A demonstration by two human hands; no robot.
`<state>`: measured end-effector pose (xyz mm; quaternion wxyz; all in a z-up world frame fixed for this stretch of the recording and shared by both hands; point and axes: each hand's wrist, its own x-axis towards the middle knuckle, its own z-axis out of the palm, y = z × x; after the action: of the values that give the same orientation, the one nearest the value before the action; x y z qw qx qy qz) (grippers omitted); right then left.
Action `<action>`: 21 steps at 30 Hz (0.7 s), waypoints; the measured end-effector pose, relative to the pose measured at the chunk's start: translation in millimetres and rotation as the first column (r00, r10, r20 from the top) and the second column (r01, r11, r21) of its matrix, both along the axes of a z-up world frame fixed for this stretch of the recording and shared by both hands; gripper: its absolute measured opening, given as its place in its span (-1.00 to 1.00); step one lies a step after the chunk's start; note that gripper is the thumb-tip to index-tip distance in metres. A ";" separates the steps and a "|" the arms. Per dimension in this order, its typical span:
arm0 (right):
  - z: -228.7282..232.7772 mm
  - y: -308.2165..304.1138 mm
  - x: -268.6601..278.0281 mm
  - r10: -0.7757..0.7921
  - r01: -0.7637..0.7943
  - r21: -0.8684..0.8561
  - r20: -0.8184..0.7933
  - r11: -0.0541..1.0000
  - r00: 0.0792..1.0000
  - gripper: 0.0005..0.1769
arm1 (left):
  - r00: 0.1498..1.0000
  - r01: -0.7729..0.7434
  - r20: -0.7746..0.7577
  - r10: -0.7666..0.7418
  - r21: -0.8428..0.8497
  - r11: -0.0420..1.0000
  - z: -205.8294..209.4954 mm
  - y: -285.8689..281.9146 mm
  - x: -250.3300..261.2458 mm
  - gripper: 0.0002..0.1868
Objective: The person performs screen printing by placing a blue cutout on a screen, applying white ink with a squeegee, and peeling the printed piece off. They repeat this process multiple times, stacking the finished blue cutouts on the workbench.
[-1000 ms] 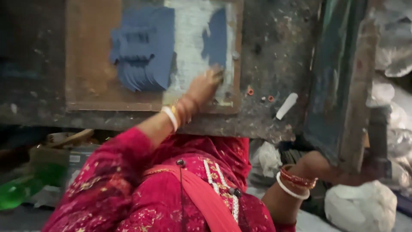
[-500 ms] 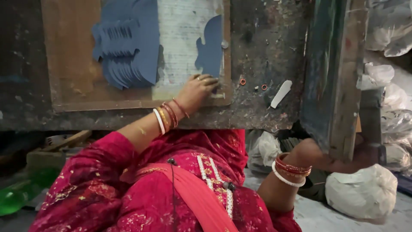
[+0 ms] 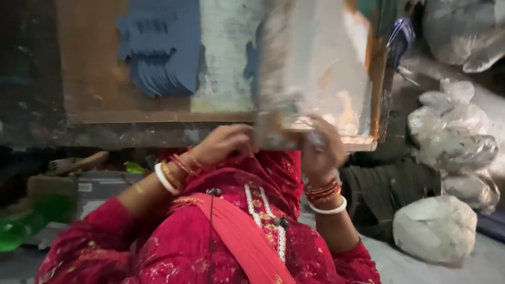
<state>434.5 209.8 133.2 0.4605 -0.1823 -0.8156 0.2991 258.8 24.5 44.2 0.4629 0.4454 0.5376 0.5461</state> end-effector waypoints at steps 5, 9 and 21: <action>-22.1 43.2 -78.6 0.303 -0.363 0.042 0.466 0.931 0.831 -0.85 | 0.972 -0.222 -0.002 0.234 -0.324 0.920 4.5 -25.5 -11.4 -0.55; -48.0 108.8 -171.6 0.099 -0.341 0.250 0.658 0.906 0.747 -0.77 | 0.694 -0.407 -0.720 0.004 -0.389 0.826 -24.8 -26.6 -3.4 -0.41; -78.2 57.7 -110.1 0.336 -0.432 0.019 0.598 0.902 0.728 -0.53 | 0.606 -0.434 -0.795 -0.020 -0.351 0.830 -31.5 -23.3 -14.4 -0.40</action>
<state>324.4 267.6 55.0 0.1300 -0.0551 -0.9571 0.2529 244.4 1.2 12.8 0.2188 0.4267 0.8567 0.1903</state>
